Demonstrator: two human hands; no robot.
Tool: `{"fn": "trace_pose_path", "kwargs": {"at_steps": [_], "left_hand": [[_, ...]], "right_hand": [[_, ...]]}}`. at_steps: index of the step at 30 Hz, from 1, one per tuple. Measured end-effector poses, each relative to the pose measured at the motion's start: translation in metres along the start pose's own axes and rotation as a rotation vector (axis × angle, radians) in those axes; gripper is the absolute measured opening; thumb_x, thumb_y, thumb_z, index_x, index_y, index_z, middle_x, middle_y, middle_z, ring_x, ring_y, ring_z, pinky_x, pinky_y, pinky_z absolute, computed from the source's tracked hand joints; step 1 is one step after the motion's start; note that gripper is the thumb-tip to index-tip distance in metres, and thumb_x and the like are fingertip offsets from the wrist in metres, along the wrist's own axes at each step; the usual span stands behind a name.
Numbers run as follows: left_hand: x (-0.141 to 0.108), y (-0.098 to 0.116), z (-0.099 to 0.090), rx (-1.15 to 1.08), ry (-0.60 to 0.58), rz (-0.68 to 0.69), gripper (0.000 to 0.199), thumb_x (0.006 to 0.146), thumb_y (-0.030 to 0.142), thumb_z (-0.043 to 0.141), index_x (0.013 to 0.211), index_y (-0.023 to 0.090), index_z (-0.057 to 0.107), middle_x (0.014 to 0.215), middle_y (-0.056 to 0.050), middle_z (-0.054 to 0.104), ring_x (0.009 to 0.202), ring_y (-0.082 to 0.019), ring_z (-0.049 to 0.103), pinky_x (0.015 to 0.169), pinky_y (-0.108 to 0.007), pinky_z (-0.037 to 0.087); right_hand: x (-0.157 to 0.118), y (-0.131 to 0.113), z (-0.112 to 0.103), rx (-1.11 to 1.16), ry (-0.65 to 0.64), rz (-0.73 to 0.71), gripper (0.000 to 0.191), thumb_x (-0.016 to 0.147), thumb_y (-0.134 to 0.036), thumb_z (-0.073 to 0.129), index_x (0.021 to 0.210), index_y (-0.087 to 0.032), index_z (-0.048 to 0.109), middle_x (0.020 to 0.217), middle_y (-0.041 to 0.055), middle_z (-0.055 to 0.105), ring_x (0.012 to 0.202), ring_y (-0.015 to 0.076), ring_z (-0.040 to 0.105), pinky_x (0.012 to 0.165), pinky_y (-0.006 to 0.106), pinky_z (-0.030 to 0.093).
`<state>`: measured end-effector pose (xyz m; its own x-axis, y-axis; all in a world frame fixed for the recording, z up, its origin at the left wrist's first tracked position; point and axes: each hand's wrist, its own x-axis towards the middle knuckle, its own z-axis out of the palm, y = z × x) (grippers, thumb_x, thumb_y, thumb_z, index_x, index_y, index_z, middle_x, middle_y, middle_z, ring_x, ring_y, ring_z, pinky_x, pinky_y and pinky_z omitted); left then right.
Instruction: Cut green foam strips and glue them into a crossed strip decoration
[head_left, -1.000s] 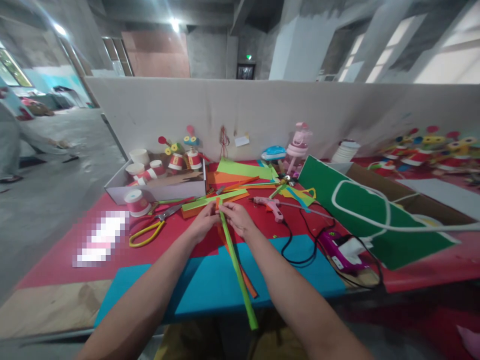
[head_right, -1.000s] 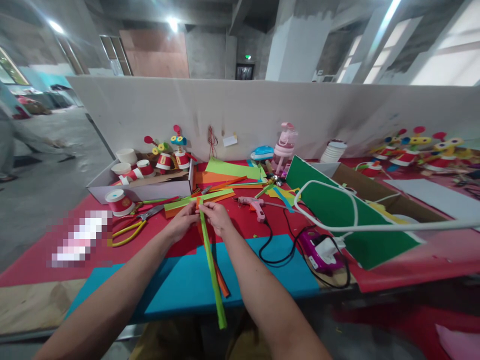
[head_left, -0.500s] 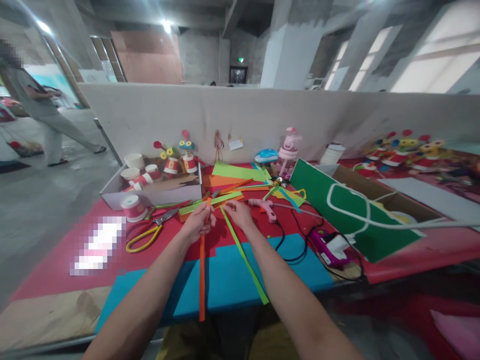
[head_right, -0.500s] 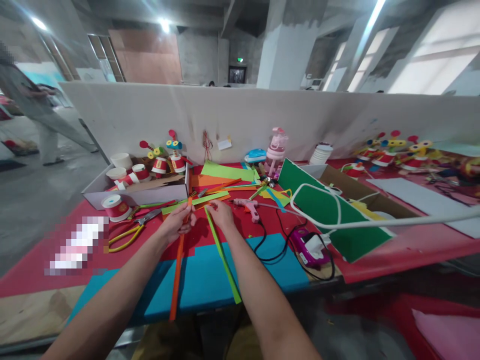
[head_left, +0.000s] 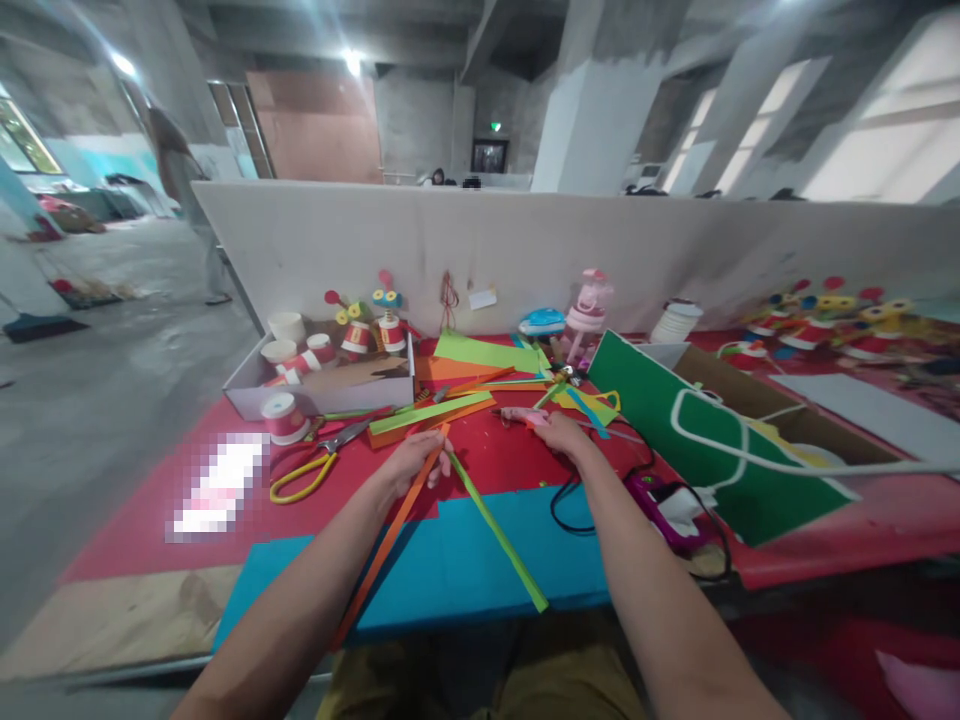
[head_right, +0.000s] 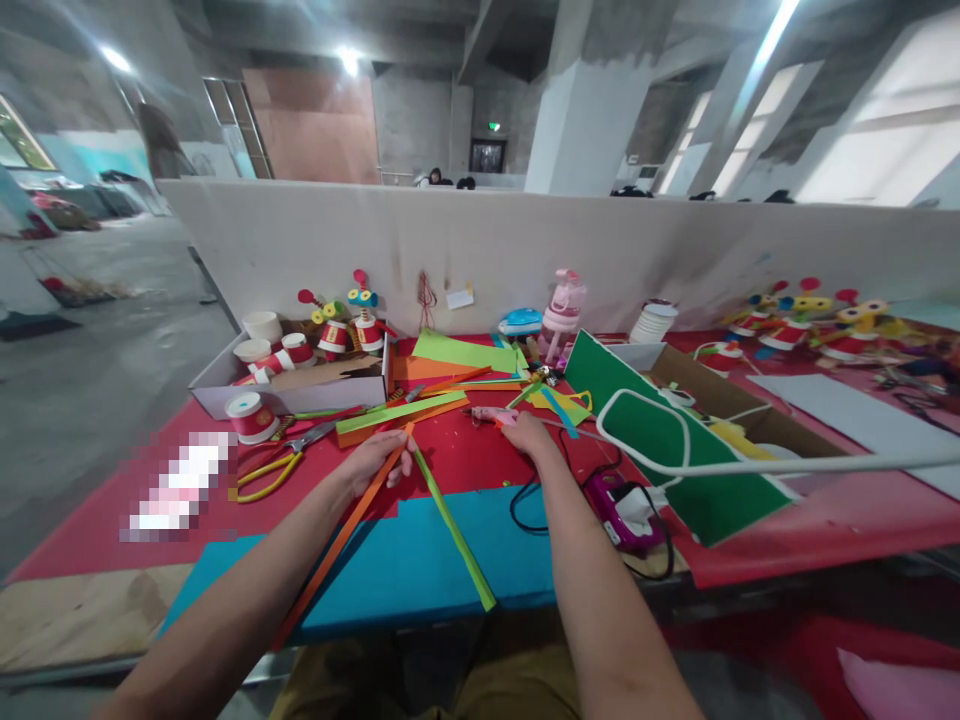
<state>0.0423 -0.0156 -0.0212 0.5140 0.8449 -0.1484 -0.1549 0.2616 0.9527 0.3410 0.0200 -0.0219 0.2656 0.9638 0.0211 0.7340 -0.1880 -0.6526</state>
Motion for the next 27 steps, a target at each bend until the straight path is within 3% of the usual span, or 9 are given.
{"fn": "trace_pose_path", "kwargs": {"at_steps": [3,5,8,10,14,18,23,27], "left_hand": [[0.000,0.002,-0.002,0.015,0.024,0.010,0.033,0.081,0.047,0.056,0.082,0.014,0.054,0.054,-0.005,0.063,0.033,-0.009,0.044,0.035,-0.020,0.035],[0.000,0.004,-0.002,0.018,0.029,0.018,0.031,0.081,0.045,0.057,0.082,0.014,0.054,0.054,-0.004,0.062,0.034,-0.009,0.045,0.035,-0.020,0.035],[0.000,0.006,-0.001,0.015,0.025,0.016,0.030,0.080,0.044,0.058,0.083,0.014,0.055,0.053,-0.004,0.062,0.035,-0.009,0.045,0.035,-0.020,0.036],[-0.001,0.006,-0.001,0.023,0.030,0.010,0.032,0.080,0.045,0.058,0.083,0.014,0.055,0.054,-0.004,0.062,0.034,-0.009,0.045,0.035,-0.020,0.035],[0.000,0.006,-0.002,0.098,0.092,0.032,0.033,0.080,0.048,0.056,0.080,0.014,0.055,0.051,-0.003,0.061,0.031,-0.009,0.043,0.033,-0.019,0.033],[0.001,0.005,-0.006,0.202,0.162,0.070,0.033,0.082,0.048,0.053,0.080,0.015,0.054,0.046,-0.001,0.060,0.027,-0.008,0.040,0.031,-0.018,0.029],[0.002,0.007,-0.006,0.229,0.187,0.020,0.033,0.083,0.048,0.051,0.083,0.015,0.054,0.044,0.000,0.058,0.025,-0.008,0.039,0.030,-0.018,0.027],[0.000,0.011,-0.003,0.218,0.231,-0.003,0.033,0.086,0.047,0.049,0.085,0.015,0.053,0.043,0.001,0.057,0.025,-0.008,0.039,0.031,-0.018,0.028]], "right_hand": [[-0.011,-0.012,-0.002,0.566,-0.085,0.173,0.031,0.066,-0.023,0.066,0.094,-0.019,0.053,0.057,0.0007,0.062,0.045,0.0153,0.057,0.043,0.025,0.043],[-0.023,-0.021,-0.007,0.829,-0.055,0.118,0.034,0.066,-0.021,0.065,0.096,-0.021,0.050,0.062,-0.0013,0.062,0.045,0.0125,0.056,0.043,0.022,0.044],[-0.040,-0.032,-0.014,1.055,-0.206,0.054,0.023,0.072,-0.033,0.063,0.089,-0.021,0.052,0.068,0.0009,0.063,0.054,0.0140,0.060,0.043,0.022,0.044],[-0.048,-0.039,-0.013,1.116,-0.335,0.064,0.025,0.078,-0.045,0.057,0.083,-0.020,0.054,0.064,0.0022,0.060,0.051,0.0139,0.057,0.042,0.024,0.044],[-0.057,-0.049,0.002,1.130,-0.437,0.016,0.035,0.079,-0.054,0.058,0.086,-0.021,0.056,0.063,0.0019,0.062,0.044,0.0118,0.050,0.042,0.024,0.042],[-0.066,-0.060,0.017,0.976,-0.355,-0.154,0.039,0.075,-0.054,0.062,0.093,-0.020,0.056,0.060,-0.0008,0.063,0.044,0.0119,0.052,0.048,0.025,0.044],[-0.078,-0.071,0.021,0.731,-0.239,-0.341,0.042,0.081,-0.054,0.055,0.103,-0.018,0.054,0.053,-0.0033,0.058,0.043,0.0110,0.048,0.048,0.023,0.040],[-0.085,-0.071,0.022,0.522,-0.218,-0.450,0.045,0.087,-0.052,0.046,0.112,-0.016,0.051,0.065,0.0010,0.064,0.047,0.0124,0.051,0.051,0.024,0.043]]}}
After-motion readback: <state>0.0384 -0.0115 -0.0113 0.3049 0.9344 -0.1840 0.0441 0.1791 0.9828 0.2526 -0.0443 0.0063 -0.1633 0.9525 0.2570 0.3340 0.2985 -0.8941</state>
